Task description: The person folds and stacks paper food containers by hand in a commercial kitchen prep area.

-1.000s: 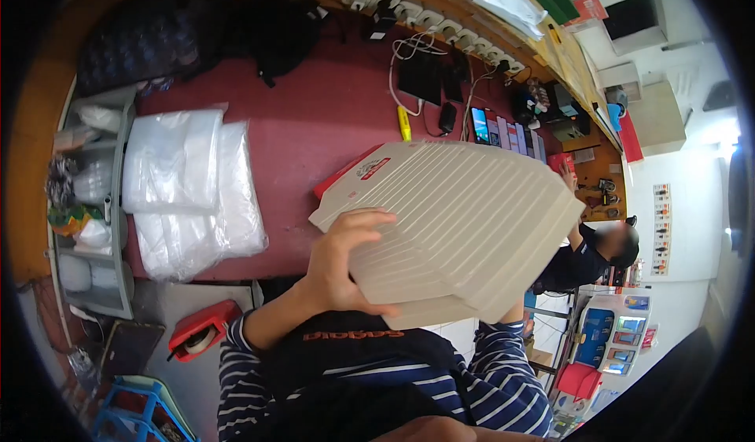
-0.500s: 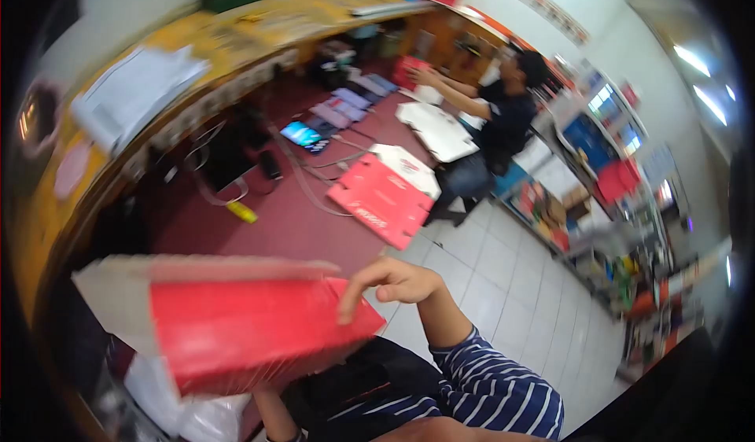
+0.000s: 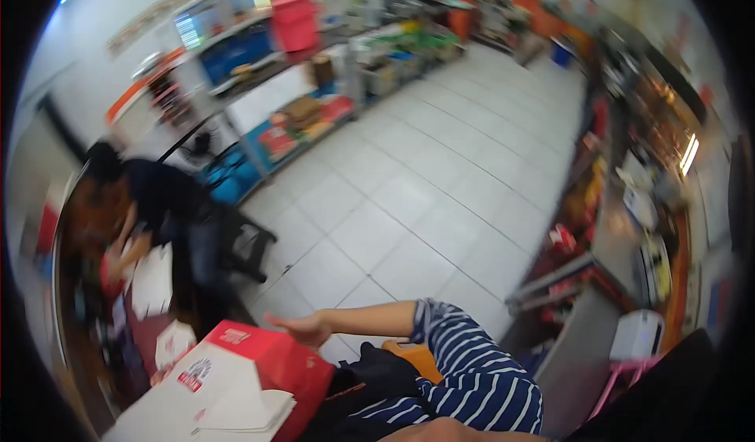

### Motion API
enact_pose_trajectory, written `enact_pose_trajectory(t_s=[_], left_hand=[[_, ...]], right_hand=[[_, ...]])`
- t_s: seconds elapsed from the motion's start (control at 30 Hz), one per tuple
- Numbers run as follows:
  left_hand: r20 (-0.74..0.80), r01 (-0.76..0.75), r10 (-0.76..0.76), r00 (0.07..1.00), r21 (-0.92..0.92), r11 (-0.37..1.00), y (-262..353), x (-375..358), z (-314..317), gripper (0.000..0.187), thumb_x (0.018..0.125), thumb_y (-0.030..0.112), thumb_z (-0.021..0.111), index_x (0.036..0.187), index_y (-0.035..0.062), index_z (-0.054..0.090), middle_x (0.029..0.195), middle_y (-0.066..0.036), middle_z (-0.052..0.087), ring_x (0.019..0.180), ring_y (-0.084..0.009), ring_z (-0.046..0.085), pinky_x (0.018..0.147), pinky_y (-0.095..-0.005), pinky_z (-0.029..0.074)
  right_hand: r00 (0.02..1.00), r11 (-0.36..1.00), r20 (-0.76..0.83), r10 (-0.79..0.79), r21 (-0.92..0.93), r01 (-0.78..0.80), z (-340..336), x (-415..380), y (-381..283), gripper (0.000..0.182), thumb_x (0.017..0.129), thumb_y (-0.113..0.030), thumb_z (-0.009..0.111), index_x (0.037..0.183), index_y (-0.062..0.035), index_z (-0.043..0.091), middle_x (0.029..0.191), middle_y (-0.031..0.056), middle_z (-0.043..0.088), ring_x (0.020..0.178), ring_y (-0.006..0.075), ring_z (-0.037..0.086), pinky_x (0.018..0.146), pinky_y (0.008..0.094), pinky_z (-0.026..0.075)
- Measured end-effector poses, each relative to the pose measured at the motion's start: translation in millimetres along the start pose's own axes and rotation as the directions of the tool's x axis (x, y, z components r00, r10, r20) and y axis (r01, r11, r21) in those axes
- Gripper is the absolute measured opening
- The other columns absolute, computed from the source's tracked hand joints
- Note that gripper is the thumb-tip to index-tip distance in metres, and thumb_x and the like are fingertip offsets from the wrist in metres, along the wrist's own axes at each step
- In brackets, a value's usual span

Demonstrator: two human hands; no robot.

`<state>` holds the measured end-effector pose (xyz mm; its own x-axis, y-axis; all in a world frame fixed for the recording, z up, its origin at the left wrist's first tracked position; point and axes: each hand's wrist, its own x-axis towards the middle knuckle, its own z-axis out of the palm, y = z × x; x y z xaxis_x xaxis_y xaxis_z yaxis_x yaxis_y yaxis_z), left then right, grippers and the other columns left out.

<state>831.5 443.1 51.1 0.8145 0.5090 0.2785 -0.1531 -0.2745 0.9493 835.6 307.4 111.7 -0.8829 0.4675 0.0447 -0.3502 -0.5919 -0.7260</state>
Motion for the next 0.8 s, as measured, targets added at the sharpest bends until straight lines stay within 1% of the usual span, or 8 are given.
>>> enact_pose_trajectory(t_s=[0.17, 0.33, 0.43, 0.5, 0.6, 0.67, 0.73, 0.8], left_hand=[[0.475, 0.132, -0.066, 0.877, -0.106, 0.986, -42, 129, 219, 0.049, 0.077, 0.029, 0.051, 0.116, 0.0009, 0.041, 0.117, -0.014, 0.045, 0.105, -0.0237, 0.045, 0.089, -0.0325, 0.035], [0.626, 0.196, -0.075, 0.776, -0.125, 0.973, -88, 225, 367, 0.05, 0.077, 0.03, 0.051, 0.116, 0.0011, 0.041, 0.118, -0.014, 0.045, 0.106, -0.0236, 0.045, 0.09, -0.0326, 0.035], [0.675, 0.201, -0.054, 0.736, -0.142, 0.969, -101, 321, 446, 0.05, 0.077, 0.03, 0.05, 0.117, 0.0012, 0.041, 0.118, -0.014, 0.044, 0.106, -0.0236, 0.045, 0.09, -0.0327, 0.034], [0.68, 0.219, -0.027, 0.733, -0.198, 0.955, -99, 381, 511, 0.05, 0.078, 0.03, 0.05, 0.117, 0.0013, 0.04, 0.118, -0.014, 0.044, 0.106, -0.0236, 0.045, 0.09, -0.0327, 0.034], [0.672, 0.275, -0.047, 0.739, -0.237, 0.932, -101, 442, 583, 0.05, 0.078, 0.031, 0.049, 0.117, 0.0014, 0.04, 0.118, -0.014, 0.044, 0.106, -0.0236, 0.045, 0.09, -0.0328, 0.034], [0.672, 0.317, -0.075, 0.737, -0.246, 0.916, -110, 472, 626, 0.05, 0.078, 0.031, 0.049, 0.117, 0.0015, 0.04, 0.119, -0.014, 0.044, 0.106, -0.0235, 0.045, 0.09, -0.0329, 0.034], [0.681, 0.382, -0.127, 0.721, -0.239, 0.893, -125, 490, 667, 0.05, 0.078, 0.031, 0.049, 0.118, 0.0015, 0.04, 0.119, -0.014, 0.044, 0.106, -0.0235, 0.044, 0.09, -0.0329, 0.034], [0.694, 0.44, -0.168, 0.7, -0.234, 0.867, -137, 513, 713, 0.05, 0.078, 0.032, 0.048, 0.118, 0.0016, 0.04, 0.119, -0.014, 0.043, 0.107, -0.0235, 0.044, 0.09, -0.033, 0.034]], right_hand=[[0.936, 0.965, -0.233, -0.264, -0.068, 0.255, -15, -134, -66, 0.099, 0.054, -0.084, 0.026, 0.131, -0.0223, 0.018, 0.135, 0.0116, 0.02, 0.116, 0.0365, 0.03, 0.079, 0.0601, 0.032], [0.913, 0.929, -0.181, -0.365, -0.133, 0.345, -80, -306, -69, 0.096, 0.057, -0.082, 0.029, 0.132, -0.0241, 0.014, 0.137, 0.011, 0.014, 0.118, 0.0397, 0.025, 0.08, 0.0632, 0.029], [0.826, 0.917, -0.405, -0.393, -0.106, 0.385, -115, -427, -73, 0.093, 0.058, -0.081, 0.031, 0.132, -0.0249, 0.015, 0.137, 0.011, 0.016, 0.117, 0.0404, 0.027, 0.079, 0.0637, 0.029], [0.723, 0.84, -0.581, -0.375, 0.116, 0.529, -117, -513, -65, 0.078, 0.068, -0.06, 0.051, 0.127, -0.0133, 0.029, 0.129, 0.0115, 0.032, 0.113, 0.0283, 0.038, 0.089, 0.0477, 0.033], [0.465, 0.585, -0.74, -0.486, 0.121, 0.802, -121, -620, -3, 0.061, 0.074, -0.043, 0.056, 0.119, -0.0068, 0.039, 0.117, 0.0111, 0.047, 0.102, 0.018, 0.049, 0.088, 0.0359, 0.038], [0.24, 0.473, -0.878, -0.415, 0.017, 0.881, -67, -689, 16, 0.058, 0.076, -0.038, 0.055, 0.119, -0.0019, 0.039, 0.116, 0.0119, 0.047, 0.103, 0.0193, 0.049, 0.091, 0.0348, 0.037], [0.073, 0.224, -0.829, -0.554, -0.064, 0.973, -73, -740, 82, 0.057, 0.076, -0.035, 0.054, 0.118, -0.0009, 0.039, 0.115, 0.0128, 0.048, 0.102, 0.0198, 0.05, 0.091, 0.0357, 0.037], [-0.2, 0.195, -0.862, -0.466, -0.321, 0.927, -43, -789, 103, 0.066, 0.07, -0.039, 0.06, 0.12, -0.0024, 0.036, 0.119, 0.0122, 0.045, 0.106, 0.0203, 0.046, 0.093, 0.0366, 0.035]])
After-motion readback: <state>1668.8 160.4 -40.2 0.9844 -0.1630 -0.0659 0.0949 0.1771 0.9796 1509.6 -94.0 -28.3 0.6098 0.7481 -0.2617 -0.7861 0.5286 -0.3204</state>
